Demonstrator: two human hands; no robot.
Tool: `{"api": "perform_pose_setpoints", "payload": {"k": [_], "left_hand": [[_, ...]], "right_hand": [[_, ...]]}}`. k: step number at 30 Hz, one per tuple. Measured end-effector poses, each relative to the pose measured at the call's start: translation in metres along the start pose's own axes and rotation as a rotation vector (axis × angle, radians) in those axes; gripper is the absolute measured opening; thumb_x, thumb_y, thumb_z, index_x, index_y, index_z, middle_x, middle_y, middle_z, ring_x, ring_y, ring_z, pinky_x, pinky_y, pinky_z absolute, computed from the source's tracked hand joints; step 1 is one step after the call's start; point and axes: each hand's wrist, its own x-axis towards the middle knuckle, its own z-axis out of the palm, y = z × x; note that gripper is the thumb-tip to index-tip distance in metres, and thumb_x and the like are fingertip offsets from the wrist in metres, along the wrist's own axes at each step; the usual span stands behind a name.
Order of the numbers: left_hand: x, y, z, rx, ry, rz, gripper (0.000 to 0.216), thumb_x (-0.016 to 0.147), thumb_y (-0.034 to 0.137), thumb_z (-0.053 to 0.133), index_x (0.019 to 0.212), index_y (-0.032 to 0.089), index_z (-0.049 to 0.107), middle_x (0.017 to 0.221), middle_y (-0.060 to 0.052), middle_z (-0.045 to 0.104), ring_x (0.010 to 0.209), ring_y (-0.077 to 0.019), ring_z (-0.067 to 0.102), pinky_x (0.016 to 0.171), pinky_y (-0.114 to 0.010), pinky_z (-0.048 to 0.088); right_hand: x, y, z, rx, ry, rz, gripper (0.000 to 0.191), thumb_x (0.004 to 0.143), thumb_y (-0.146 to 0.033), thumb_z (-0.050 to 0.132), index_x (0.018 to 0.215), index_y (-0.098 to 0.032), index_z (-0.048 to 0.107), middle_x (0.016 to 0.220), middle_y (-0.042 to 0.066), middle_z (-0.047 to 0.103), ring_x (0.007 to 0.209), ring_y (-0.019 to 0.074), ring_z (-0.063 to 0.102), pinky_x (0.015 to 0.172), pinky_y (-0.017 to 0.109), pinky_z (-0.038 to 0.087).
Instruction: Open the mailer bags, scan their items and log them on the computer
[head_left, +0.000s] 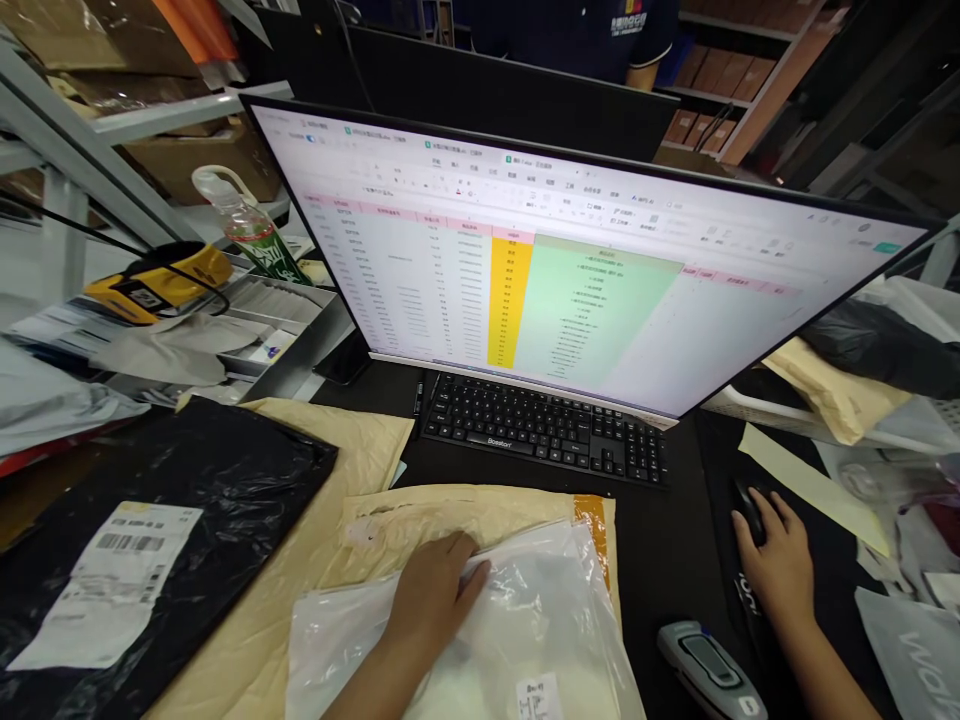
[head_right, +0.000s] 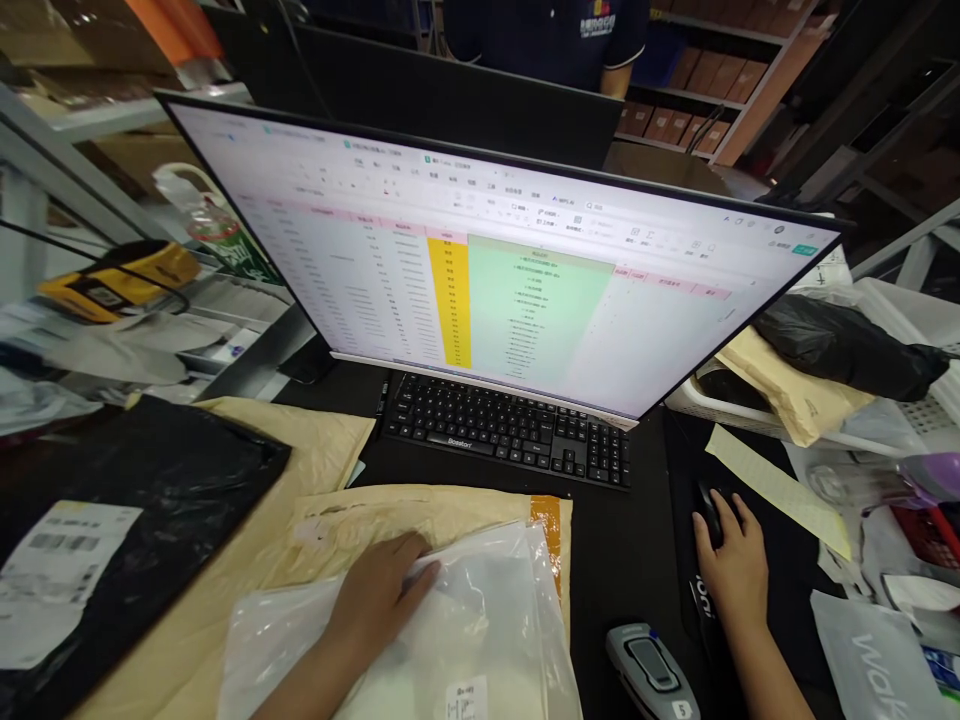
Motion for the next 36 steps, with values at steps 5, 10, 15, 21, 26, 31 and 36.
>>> {"api": "perform_pose_setpoints", "payload": {"k": [5,10,15,21,26,31,36], "left_hand": [[-0.0001,-0.0022,0.0010,0.004,0.007,0.002,0.027,0.100,0.038,0.045,0.096,0.021,0.065,0.098,-0.007,0.071,0.094,-0.0274,0.066,0.085,-0.042,0.047],[0.0020,-0.0017,0.0007,0.007,0.002,0.005,0.027,0.100,0.039,0.045,0.097,0.022,0.066,0.098,-0.007,0.071,0.094,-0.0270,0.066,0.085,-0.041,0.047],[0.0031,-0.0013,0.0009,0.018,-0.013,-0.006,0.026,0.100,0.039,0.045,0.098,0.022,0.066,0.099,-0.007,0.071,0.095,-0.0271,0.066,0.086,-0.041,0.046],[0.0034,0.0001,-0.0003,0.029,-0.028,-0.012,0.028,0.101,0.039,0.044,0.097,0.022,0.065,0.100,-0.007,0.071,0.096,-0.0276,0.066,0.087,-0.042,0.046],[0.0020,0.0003,-0.0009,0.023,-0.025,-0.016,0.027,0.100,0.039,0.045,0.097,0.022,0.065,0.101,-0.007,0.071,0.096,-0.0273,0.066,0.087,-0.041,0.046],[0.0015,0.0001,-0.0006,0.013,-0.016,-0.016,0.027,0.100,0.039,0.045,0.097,0.022,0.065,0.098,-0.007,0.071,0.095,-0.0266,0.065,0.085,-0.040,0.046],[0.0025,-0.0010,0.0004,0.015,-0.001,-0.005,0.027,0.100,0.040,0.045,0.095,0.023,0.065,0.097,-0.006,0.071,0.093,-0.0261,0.066,0.083,-0.040,0.045]], "right_hand": [[-0.0002,-0.0003,0.0002,0.002,0.009,0.003,0.070,0.093,-0.065,0.047,0.143,-0.018,0.061,0.152,0.019,0.049,0.137,0.0387,0.050,0.112,0.059,0.044],[-0.0002,0.0003,0.0007,0.002,0.016,-0.004,0.069,0.094,-0.065,0.048,0.142,-0.018,0.062,0.152,0.019,0.049,0.137,0.0385,0.050,0.113,0.058,0.043],[0.0009,-0.0001,0.0010,0.006,0.016,-0.017,0.071,0.094,-0.066,0.046,0.142,-0.016,0.062,0.152,0.020,0.049,0.139,0.0389,0.049,0.115,0.058,0.042],[0.0009,-0.0005,0.0006,0.004,0.011,0.003,0.072,0.094,-0.067,0.046,0.142,-0.016,0.062,0.152,0.020,0.049,0.138,0.0389,0.050,0.115,0.058,0.042],[0.0007,0.0023,0.0017,0.009,0.011,-0.008,0.069,0.094,-0.065,0.047,0.142,-0.017,0.061,0.152,0.019,0.049,0.139,0.0376,0.049,0.115,0.057,0.042],[0.0007,0.0021,0.0011,0.003,-0.002,0.012,0.069,0.094,-0.065,0.046,0.142,-0.018,0.061,0.152,0.019,0.048,0.138,0.0380,0.048,0.114,0.058,0.042],[0.0007,0.0007,0.0003,0.006,0.001,0.013,0.068,0.094,-0.065,0.047,0.142,-0.019,0.061,0.152,0.018,0.048,0.138,0.0377,0.048,0.114,0.058,0.042]]}}
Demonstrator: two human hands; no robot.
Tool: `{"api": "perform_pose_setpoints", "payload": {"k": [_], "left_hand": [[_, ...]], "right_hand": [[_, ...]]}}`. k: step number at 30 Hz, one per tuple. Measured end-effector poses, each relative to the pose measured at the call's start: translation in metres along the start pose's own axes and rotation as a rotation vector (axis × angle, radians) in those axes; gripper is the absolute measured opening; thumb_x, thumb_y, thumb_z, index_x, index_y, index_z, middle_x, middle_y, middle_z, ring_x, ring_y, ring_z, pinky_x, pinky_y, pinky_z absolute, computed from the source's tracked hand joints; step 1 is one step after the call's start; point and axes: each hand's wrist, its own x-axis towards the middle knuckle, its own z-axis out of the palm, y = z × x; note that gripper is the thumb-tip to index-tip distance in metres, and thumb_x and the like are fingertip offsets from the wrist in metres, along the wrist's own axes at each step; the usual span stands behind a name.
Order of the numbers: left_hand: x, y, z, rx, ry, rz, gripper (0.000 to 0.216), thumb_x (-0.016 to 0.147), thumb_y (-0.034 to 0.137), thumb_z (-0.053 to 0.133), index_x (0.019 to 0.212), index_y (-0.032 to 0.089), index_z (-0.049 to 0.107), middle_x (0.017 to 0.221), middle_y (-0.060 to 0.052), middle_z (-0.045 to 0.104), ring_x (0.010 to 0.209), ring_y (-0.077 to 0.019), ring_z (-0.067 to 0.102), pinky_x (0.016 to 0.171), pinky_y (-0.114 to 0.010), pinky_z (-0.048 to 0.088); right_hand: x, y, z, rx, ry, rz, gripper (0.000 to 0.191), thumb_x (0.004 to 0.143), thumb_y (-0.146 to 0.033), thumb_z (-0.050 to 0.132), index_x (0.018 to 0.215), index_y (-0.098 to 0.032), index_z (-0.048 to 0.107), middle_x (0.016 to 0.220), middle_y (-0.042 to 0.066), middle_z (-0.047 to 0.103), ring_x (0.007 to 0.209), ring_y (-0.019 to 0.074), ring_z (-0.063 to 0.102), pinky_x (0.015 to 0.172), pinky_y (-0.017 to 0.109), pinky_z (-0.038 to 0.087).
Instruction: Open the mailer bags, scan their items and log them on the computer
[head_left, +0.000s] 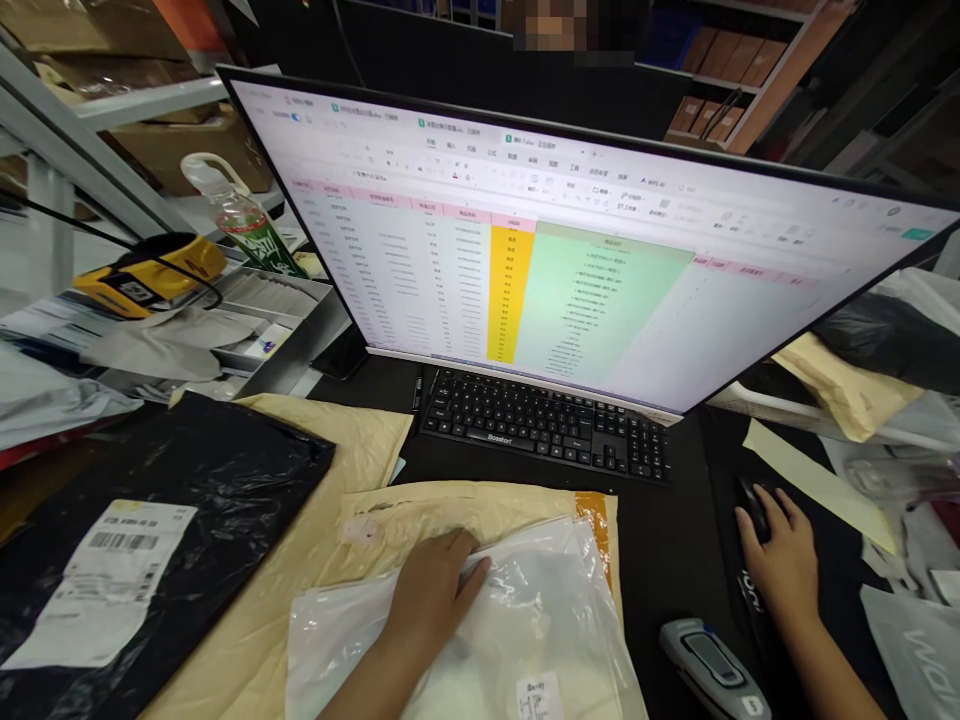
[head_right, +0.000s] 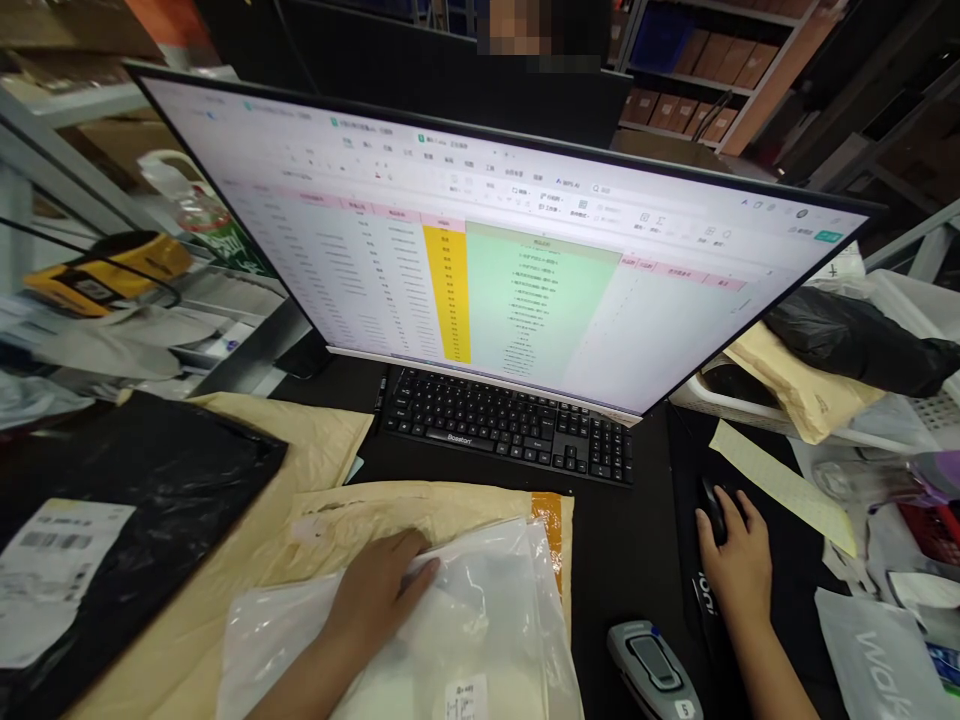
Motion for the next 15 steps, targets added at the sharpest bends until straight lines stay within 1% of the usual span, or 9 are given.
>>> {"api": "perform_pose_setpoints", "payload": {"k": [15], "left_hand": [[-0.0009,-0.0001,-0.0006,0.002,0.003,0.004,0.027,0.100,0.040,0.045,0.096,0.023,0.066,0.098,-0.006,0.072,0.093,-0.0255,0.066,0.083,-0.039,0.046]], "right_hand": [[0.0002,0.0017,0.0006,0.010,0.005,-0.015,0.068,0.093,-0.064,0.048,0.141,-0.018,0.062,0.151,0.019,0.049,0.137,0.0368,0.048,0.115,0.058,0.041]]}}
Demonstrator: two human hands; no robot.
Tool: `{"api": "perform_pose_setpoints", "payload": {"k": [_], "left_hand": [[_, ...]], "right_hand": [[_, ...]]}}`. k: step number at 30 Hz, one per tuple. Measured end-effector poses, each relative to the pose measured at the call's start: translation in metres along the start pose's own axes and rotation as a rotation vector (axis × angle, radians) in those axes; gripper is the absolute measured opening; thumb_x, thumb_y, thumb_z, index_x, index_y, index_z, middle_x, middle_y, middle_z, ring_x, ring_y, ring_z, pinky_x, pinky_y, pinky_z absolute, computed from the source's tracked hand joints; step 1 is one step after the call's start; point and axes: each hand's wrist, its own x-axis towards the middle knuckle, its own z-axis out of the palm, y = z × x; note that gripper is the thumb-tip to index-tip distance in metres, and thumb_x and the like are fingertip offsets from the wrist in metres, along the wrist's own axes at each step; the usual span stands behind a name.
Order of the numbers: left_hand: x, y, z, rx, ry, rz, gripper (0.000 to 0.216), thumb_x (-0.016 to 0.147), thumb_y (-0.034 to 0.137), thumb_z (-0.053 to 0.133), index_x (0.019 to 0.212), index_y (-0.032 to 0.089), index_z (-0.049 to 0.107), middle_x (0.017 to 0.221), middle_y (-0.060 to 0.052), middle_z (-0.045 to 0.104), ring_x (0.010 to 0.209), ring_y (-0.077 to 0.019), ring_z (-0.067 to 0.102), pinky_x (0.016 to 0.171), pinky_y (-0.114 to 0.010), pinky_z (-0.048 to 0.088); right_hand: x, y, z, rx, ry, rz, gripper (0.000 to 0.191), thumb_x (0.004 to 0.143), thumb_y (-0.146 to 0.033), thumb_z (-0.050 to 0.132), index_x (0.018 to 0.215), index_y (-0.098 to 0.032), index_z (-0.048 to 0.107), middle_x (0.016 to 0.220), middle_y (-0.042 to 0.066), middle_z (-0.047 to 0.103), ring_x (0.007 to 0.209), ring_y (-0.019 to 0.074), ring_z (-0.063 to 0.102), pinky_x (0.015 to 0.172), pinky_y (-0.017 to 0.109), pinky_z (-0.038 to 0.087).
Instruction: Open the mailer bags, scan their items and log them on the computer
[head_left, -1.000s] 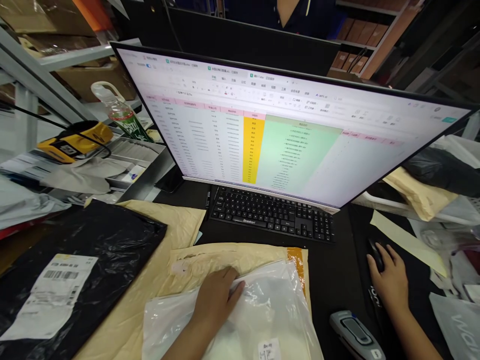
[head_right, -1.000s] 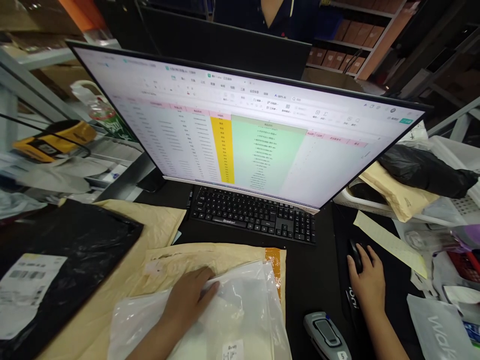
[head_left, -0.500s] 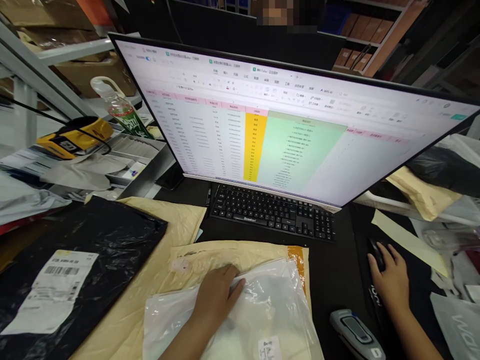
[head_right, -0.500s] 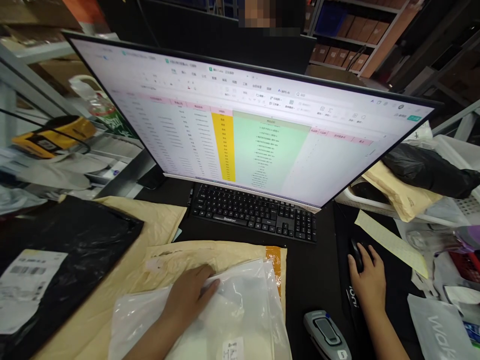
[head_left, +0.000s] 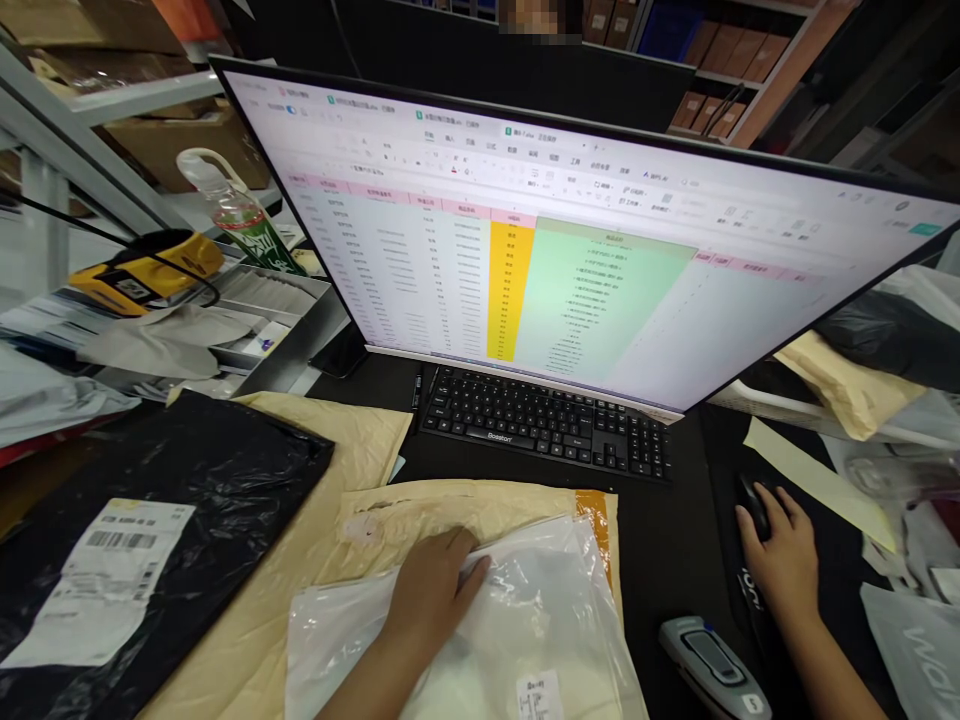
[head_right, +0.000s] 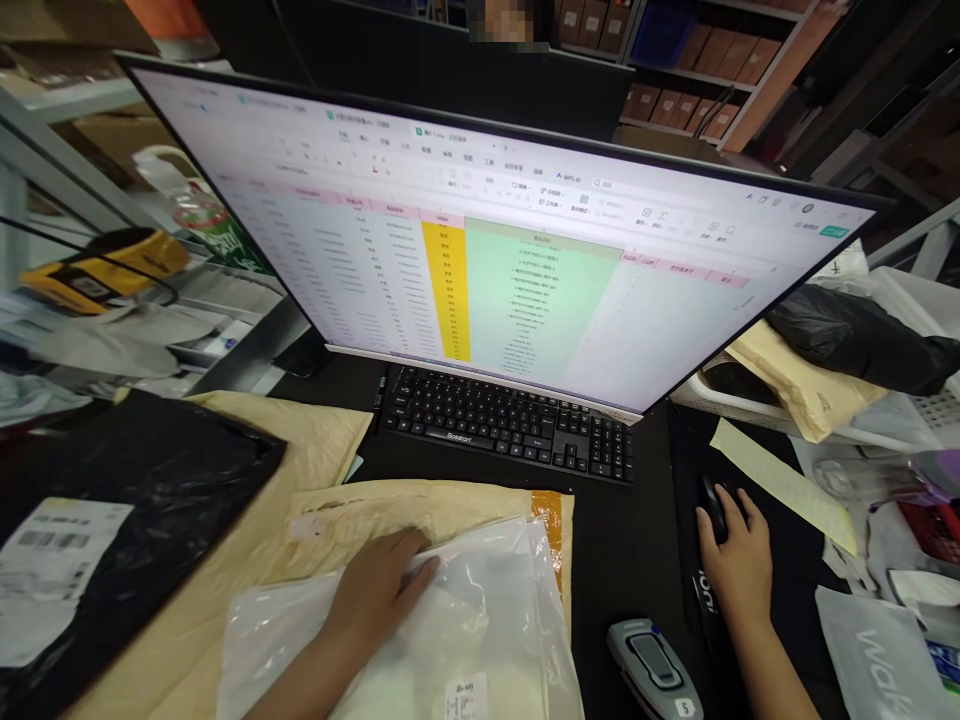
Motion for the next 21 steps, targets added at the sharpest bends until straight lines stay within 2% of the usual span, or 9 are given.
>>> {"api": "perform_pose_setpoints", "payload": {"k": [21], "left_hand": [[0.0003,0.0005,-0.0005,-0.019,-0.009,0.000,0.028,0.100,0.040,0.045,0.096,0.022,0.065,0.098,-0.007,0.071,0.093,-0.0258,0.066,0.083,-0.040,0.046]], "right_hand": [[-0.0013,-0.0003,0.0001,0.008,-0.011,0.028,0.068,0.093,-0.064,0.049,0.143,-0.019,0.060,0.154,0.017,0.047,0.139,0.0368,0.046,0.116,0.057,0.039]]}}
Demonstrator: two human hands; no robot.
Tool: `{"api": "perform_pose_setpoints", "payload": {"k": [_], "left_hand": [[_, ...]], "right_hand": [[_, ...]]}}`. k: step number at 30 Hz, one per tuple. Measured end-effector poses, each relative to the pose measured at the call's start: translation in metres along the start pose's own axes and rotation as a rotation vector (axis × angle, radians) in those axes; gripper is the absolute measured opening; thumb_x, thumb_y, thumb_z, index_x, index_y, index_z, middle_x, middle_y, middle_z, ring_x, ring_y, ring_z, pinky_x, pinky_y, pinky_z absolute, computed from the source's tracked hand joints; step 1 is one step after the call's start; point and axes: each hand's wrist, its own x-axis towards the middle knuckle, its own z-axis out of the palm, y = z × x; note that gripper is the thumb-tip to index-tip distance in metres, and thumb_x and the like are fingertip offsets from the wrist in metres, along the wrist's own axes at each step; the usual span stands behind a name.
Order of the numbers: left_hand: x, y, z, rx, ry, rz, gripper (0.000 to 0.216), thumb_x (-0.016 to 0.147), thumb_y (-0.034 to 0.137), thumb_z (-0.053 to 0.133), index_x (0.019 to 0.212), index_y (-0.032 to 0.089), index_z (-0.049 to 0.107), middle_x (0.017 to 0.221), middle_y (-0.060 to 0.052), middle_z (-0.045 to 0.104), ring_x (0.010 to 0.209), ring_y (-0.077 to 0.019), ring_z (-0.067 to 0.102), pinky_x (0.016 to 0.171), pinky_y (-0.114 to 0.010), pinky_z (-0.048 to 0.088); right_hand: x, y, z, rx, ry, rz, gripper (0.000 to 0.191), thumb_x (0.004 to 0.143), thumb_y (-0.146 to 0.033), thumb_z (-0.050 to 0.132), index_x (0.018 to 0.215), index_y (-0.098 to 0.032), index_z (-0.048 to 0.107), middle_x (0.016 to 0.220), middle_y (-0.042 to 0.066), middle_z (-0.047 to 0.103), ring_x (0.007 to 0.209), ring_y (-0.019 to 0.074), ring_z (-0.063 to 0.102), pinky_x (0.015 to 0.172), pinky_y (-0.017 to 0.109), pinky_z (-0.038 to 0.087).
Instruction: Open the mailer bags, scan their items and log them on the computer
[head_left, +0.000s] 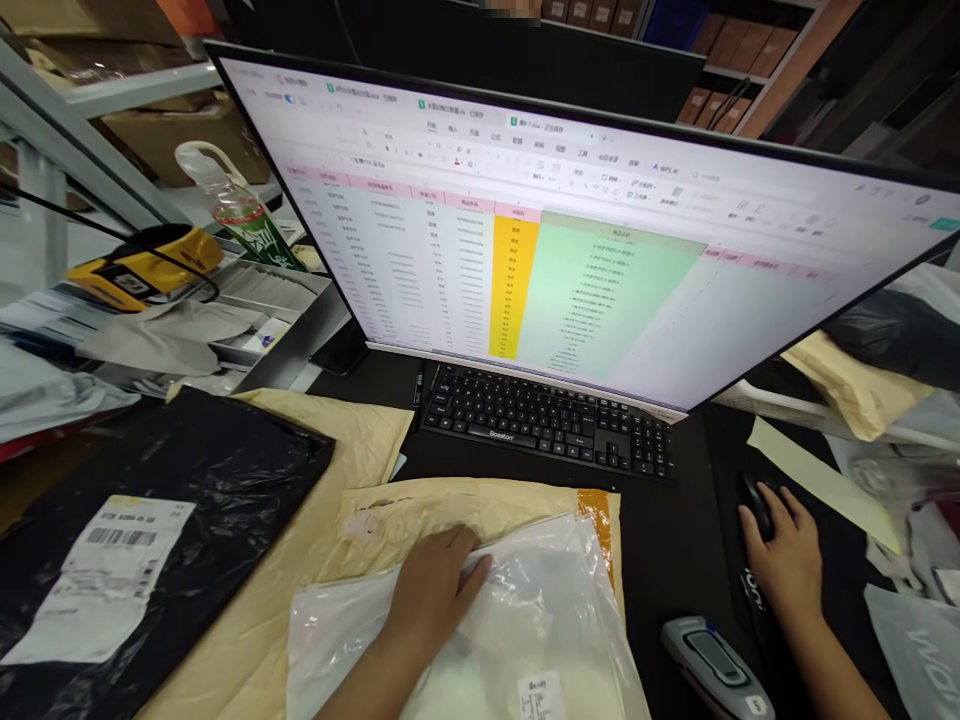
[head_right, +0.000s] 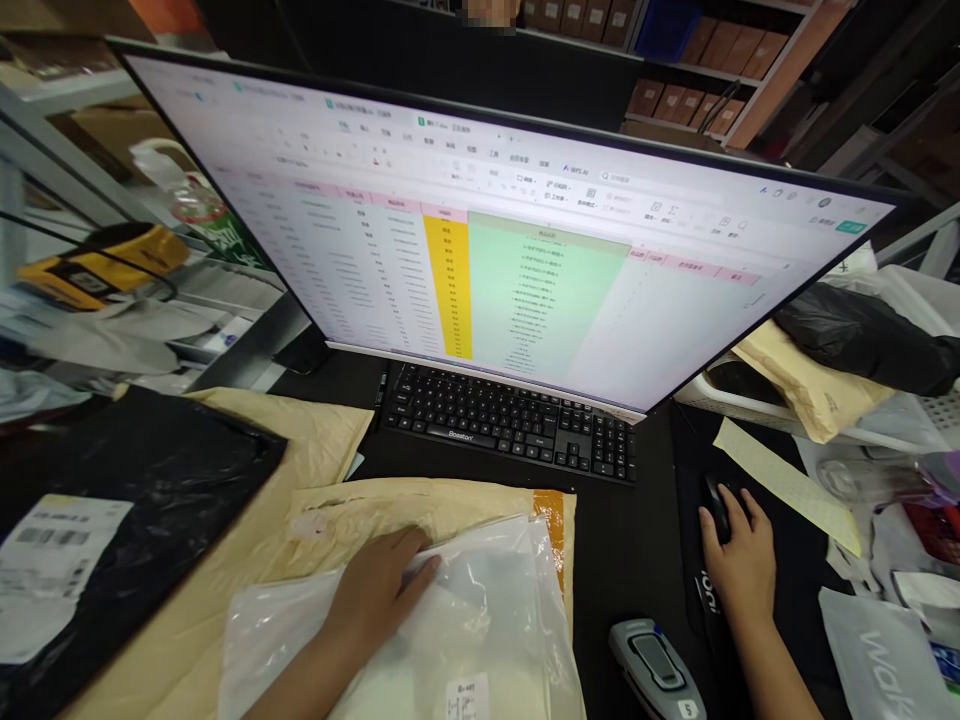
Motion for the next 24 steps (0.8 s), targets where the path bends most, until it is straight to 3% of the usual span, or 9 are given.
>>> {"api": "perform_pose_setpoints", "payload": {"k": [24], "left_hand": [[0.0007,-0.0021,0.0029,0.011,0.027,0.007,0.028,0.099,0.041,0.045,0.097,0.023,0.067,0.098,-0.007,0.073,0.092,-0.0262,0.066,0.083,-0.040,0.046]], "right_hand": [[0.0010,-0.0044,-0.0023,0.008,0.013,-0.011,0.068,0.093,-0.062,0.051,0.143,-0.017,0.061,0.153,0.019,0.048,0.141,0.0388,0.046,0.115,0.059,0.040]]}}
